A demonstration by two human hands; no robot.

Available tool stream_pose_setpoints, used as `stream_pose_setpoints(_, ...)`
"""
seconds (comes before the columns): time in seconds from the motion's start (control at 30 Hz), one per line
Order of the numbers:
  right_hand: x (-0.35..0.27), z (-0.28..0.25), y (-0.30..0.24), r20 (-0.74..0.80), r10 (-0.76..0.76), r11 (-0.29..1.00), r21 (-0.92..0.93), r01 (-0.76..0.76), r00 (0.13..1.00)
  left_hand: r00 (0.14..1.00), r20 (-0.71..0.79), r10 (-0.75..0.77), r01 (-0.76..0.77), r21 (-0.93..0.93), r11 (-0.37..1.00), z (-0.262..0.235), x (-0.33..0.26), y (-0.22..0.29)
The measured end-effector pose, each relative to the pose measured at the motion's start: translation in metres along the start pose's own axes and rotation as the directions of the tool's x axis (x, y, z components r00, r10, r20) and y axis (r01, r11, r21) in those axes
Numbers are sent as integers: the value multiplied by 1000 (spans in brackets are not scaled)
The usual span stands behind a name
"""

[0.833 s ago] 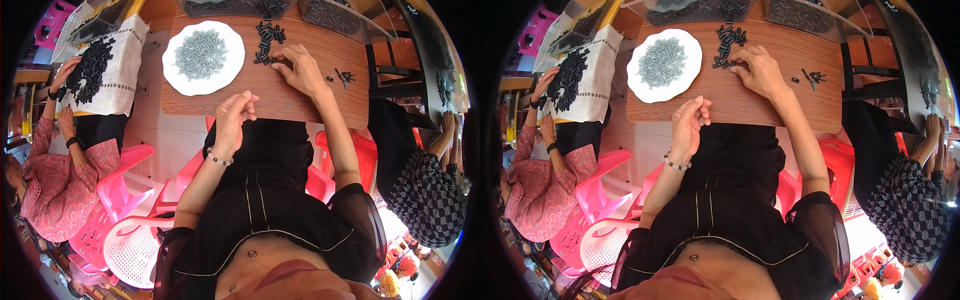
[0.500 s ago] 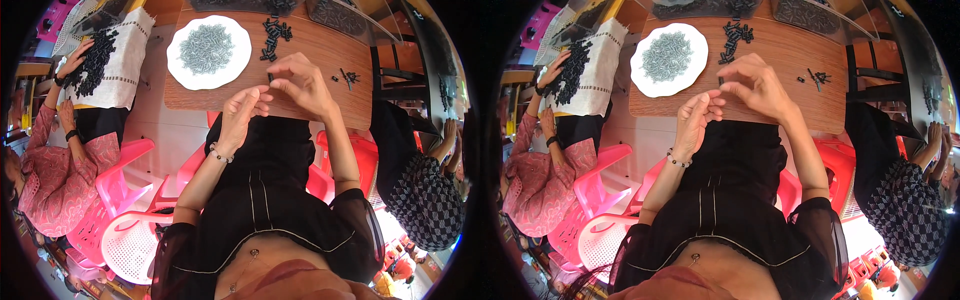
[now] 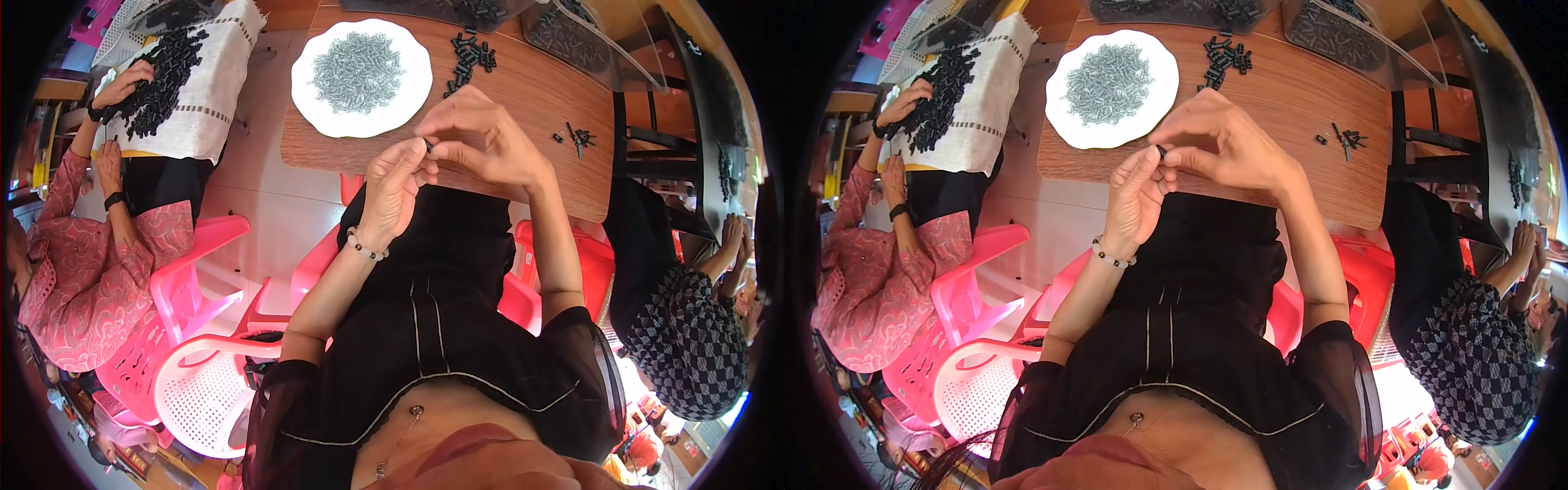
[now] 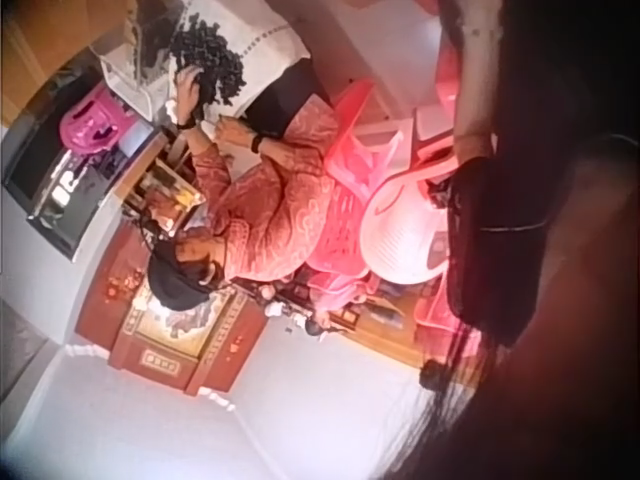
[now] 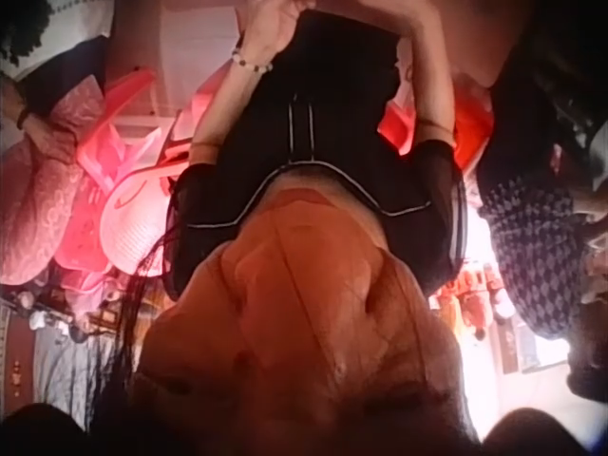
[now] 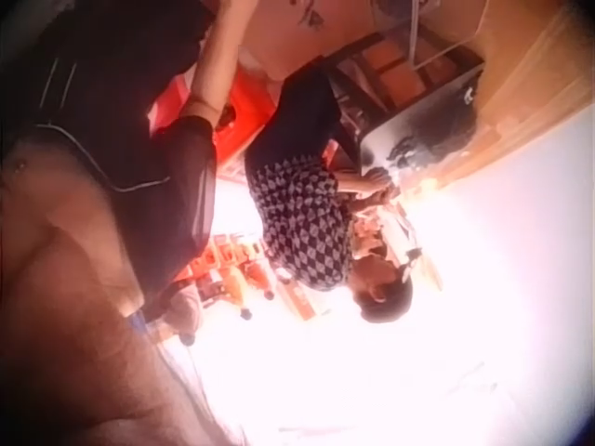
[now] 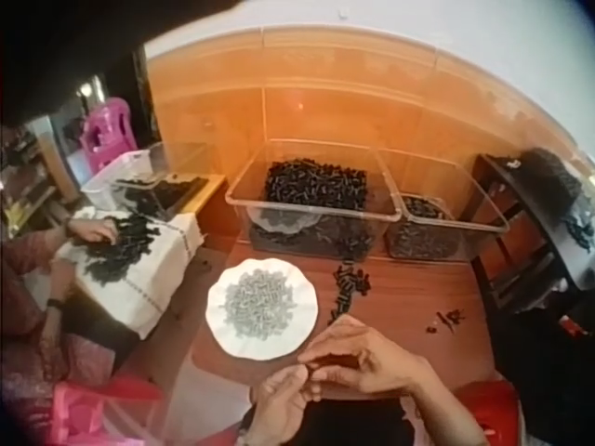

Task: The person assembles small components by picking plastic pieces and metal springs from the table and inserting the springs into the plastic pieces by hand.

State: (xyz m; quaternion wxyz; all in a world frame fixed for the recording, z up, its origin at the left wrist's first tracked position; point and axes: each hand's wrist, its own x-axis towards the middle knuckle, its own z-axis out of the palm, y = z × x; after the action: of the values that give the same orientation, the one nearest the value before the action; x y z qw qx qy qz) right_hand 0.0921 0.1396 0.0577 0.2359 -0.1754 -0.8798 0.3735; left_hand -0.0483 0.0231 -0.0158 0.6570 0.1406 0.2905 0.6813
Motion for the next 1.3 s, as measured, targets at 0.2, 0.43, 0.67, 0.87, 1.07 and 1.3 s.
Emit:
stream_pose_setpoints(0.2, 47, 6, 31, -176, 209, 957, -164, -238, 962, 1000, 7, 25, -25, -35, 999, -2, -1, 1)
stream_pose_setpoints(0.43, 104, 33, 70, -266, -14, 820, -555, -141, 964, 1000, -9, 12, -11, 29, 1000, 8, -6, 2)
stream_pose_setpoints(0.67, 108, 35, 67, -174, 147, 854, -474, -214, 974, 998, -13, 68, -67, 27, 997, 4, -4, 3)
stream_pose_setpoints(0.87, 97, 30, 58, -211, 145, 939, -278, -202, 967, 998, -6, 69, -68, 33, 997, 4, -4, 2)
stream_pose_setpoints(1.07, 84, 25, 59, -173, 304, 935, 245, -259, 937, 997, -9, 77, -77, 11, 997, 3, -3, 3)
stream_pose_setpoints(1.3, 68, 20, 43, -118, 378, 796, 548, -257, 918, 994, -47, 99, -103, -80, 992, 7, -2, 11)
